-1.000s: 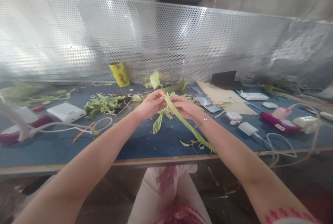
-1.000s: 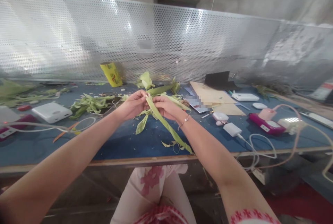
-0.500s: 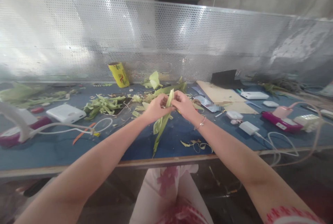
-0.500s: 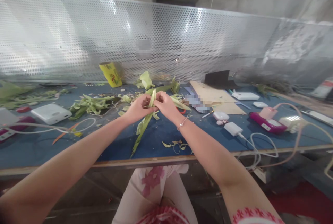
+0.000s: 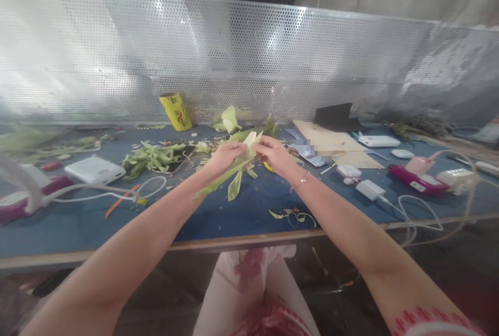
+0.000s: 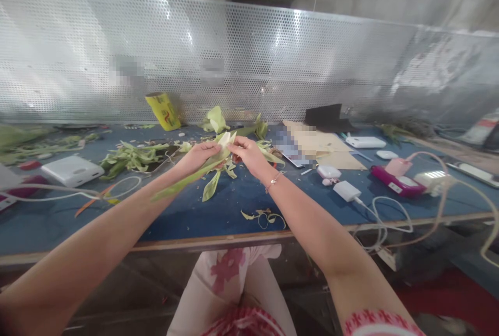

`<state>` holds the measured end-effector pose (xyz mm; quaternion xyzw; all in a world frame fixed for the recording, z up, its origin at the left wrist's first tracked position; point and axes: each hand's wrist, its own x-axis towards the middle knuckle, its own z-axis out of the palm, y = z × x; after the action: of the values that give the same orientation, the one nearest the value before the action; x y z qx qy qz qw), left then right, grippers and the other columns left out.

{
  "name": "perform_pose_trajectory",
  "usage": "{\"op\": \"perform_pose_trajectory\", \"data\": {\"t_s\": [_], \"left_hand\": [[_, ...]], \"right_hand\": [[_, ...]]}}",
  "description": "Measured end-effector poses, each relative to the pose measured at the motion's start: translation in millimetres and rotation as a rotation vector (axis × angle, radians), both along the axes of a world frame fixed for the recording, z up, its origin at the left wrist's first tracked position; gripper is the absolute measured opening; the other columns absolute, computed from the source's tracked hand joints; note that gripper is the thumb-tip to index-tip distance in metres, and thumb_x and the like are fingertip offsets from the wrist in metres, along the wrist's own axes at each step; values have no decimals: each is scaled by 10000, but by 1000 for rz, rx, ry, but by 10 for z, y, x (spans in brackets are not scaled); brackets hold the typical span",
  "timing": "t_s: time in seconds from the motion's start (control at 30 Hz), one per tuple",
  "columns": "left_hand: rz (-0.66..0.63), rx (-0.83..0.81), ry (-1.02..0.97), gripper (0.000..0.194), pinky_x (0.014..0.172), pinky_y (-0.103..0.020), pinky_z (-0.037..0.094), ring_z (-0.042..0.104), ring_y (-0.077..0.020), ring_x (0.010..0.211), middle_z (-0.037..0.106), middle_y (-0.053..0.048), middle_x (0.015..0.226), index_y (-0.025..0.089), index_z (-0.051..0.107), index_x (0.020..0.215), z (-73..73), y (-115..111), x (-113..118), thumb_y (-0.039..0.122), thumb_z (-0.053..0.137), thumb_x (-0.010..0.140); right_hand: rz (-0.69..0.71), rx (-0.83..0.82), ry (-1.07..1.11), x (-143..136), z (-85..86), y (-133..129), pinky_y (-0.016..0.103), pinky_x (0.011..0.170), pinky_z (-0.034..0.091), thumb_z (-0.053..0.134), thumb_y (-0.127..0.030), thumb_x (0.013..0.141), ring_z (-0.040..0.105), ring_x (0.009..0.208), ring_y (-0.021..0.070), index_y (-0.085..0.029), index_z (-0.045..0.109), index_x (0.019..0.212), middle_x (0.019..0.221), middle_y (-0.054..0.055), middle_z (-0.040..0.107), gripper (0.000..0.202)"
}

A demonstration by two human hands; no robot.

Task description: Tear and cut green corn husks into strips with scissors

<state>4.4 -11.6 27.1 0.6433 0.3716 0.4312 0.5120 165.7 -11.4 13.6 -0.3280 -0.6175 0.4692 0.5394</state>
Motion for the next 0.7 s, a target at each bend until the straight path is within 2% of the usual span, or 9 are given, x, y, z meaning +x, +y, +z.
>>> {"op": "perform_pose_trajectory", "data": {"t_s": [0.1,0.2,0.3,0.4,0.53,0.7], "left_hand": [[-29,-164,-89,160,602,-252,492,585,-108,541,619,-32,615,129,607,718,20,-1,0,260,559,797],[-49,-223,-103,143,614,-257,506,600,-116,556,618,-33,603,121,595,699,35,-29,13,223,574,796],[-78,-227,-72,107,549,-241,487,588,-115,535,631,-33,617,115,612,753,19,-43,20,222,618,764],[-64,-151,-31,132,497,-208,449,546,-91,483,601,-9,565,114,609,747,-2,-29,15,225,672,714],[9,-55,59,198,412,-167,370,449,-48,374,502,34,448,125,553,652,26,-24,14,271,651,742],[99,-171,-76,205,373,-155,346,429,-35,359,527,27,506,142,495,658,69,-38,56,252,570,813]], "right_hand": [[15,-42,28,2,-9,21,227,507,373,681,-398,662,453,506,73,-183,556,721,579,-48,494,255],[-45,-8,-37,4,-9,28,227,499,369,682,-418,657,447,485,75,-178,548,678,529,-53,480,276],[-136,75,-158,13,15,8,231,493,374,662,-432,678,449,458,79,-176,524,622,493,-50,485,296],[-170,99,-218,27,53,-18,235,490,381,640,-440,697,457,448,86,-178,499,582,472,-43,491,319],[-185,47,-128,38,56,8,239,476,384,626,-433,704,457,444,93,-181,519,593,461,-39,475,295],[-166,58,63,38,2,73,226,475,375,663,-353,683,456,475,88,-205,582,779,522,-55,473,194]]}}
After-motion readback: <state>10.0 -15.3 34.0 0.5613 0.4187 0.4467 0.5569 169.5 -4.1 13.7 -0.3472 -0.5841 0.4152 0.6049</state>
